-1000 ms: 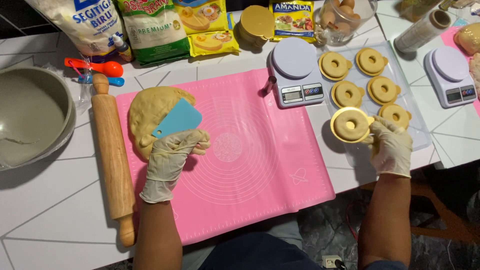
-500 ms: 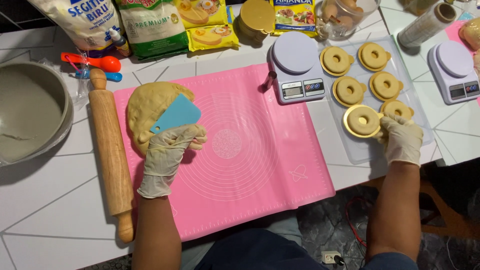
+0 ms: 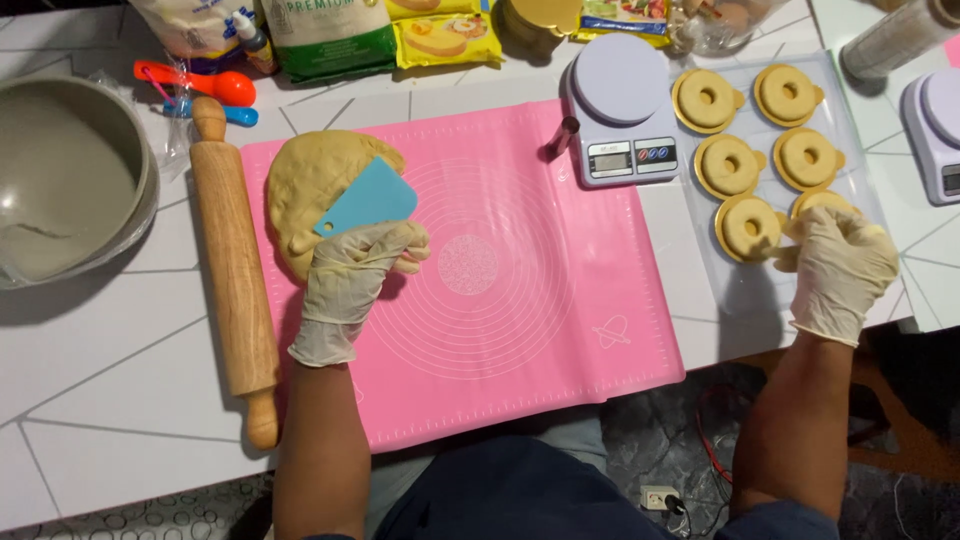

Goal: Preparing donuts by rolling dough, cutting shapes with circular cutters, and arranging them on a tray.

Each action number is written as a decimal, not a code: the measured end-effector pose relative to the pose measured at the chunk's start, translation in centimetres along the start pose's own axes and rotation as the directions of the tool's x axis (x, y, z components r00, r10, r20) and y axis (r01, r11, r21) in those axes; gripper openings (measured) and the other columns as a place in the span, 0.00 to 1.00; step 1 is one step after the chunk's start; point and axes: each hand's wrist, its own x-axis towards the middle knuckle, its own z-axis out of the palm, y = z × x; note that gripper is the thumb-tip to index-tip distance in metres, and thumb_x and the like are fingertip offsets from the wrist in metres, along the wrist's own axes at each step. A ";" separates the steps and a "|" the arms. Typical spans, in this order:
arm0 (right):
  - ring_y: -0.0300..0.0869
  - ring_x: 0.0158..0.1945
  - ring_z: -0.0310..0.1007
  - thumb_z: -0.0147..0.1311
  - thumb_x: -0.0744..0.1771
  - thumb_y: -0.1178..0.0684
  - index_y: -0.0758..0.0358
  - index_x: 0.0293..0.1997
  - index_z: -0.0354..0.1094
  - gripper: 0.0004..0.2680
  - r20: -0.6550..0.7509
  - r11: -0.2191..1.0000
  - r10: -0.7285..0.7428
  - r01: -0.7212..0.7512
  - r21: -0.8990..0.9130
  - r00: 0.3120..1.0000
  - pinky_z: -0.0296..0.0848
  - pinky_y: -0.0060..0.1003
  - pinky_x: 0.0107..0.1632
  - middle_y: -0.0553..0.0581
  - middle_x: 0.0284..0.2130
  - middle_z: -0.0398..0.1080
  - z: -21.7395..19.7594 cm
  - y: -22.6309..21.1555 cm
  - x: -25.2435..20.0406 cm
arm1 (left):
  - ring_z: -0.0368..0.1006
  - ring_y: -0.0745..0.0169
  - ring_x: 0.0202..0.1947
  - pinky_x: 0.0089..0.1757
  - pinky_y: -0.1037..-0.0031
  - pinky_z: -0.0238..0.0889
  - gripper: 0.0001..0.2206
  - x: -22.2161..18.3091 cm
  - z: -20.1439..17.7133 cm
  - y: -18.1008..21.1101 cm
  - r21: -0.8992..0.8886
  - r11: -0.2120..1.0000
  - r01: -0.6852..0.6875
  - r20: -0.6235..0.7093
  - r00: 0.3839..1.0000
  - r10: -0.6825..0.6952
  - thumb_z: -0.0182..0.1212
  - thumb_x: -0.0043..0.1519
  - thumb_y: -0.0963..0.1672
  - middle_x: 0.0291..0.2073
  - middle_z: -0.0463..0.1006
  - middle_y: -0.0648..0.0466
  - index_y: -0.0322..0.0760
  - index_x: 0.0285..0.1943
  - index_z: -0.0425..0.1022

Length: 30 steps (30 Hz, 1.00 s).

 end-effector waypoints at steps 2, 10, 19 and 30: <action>0.35 0.24 0.77 0.55 0.66 0.52 0.52 0.38 0.74 0.03 0.032 0.993 0.077 -0.080 0.084 0.996 0.70 0.24 0.19 0.49 0.31 0.76 0.9 -3.9 -2.9 | 0.81 0.64 0.33 0.38 0.78 0.80 0.12 0.0 -0.1 -0.8 0.018 1.000 -0.013 -0.013 1.000 0.013 0.63 0.64 0.47 0.33 0.84 0.51 0.32 0.40 0.84; 0.34 0.25 0.75 0.58 0.70 0.54 0.61 0.43 0.75 0.04 0.544 0.982 -0.157 0.075 0.171 0.824 0.63 0.19 0.25 0.51 0.33 0.77 6.2 -11.5 -9.7 | 0.72 0.49 0.30 0.36 0.60 0.66 0.05 1.1 -1.2 -3.6 0.753 0.360 -0.551 0.162 0.685 0.711 0.61 0.69 0.42 0.31 0.79 0.51 0.37 0.46 0.81; 0.40 0.30 0.77 0.65 0.65 0.57 0.72 0.49 0.75 0.10 0.836 0.958 -0.199 -0.078 0.276 0.511 0.76 0.27 0.36 0.62 0.28 0.76 13.8 -15.2 -15.0 | 0.79 0.56 0.35 0.40 0.68 0.73 0.05 2.6 -2.3 -4.8 0.854 0.099 -0.511 0.161 0.441 0.883 0.68 0.65 0.45 0.35 0.82 0.57 0.47 0.48 0.83; 0.35 0.25 0.76 0.62 0.66 0.58 0.63 0.45 0.79 0.06 0.828 0.940 -0.303 0.008 0.340 0.471 0.75 0.25 0.34 0.58 0.21 0.76 24.0 -8.0 -16.2 | 0.79 0.55 0.46 0.51 0.67 0.71 0.07 2.5 -3.6 -3.6 0.915 0.098 -0.391 0.099 0.453 0.886 0.70 0.64 0.45 0.42 0.81 0.55 0.42 0.48 0.82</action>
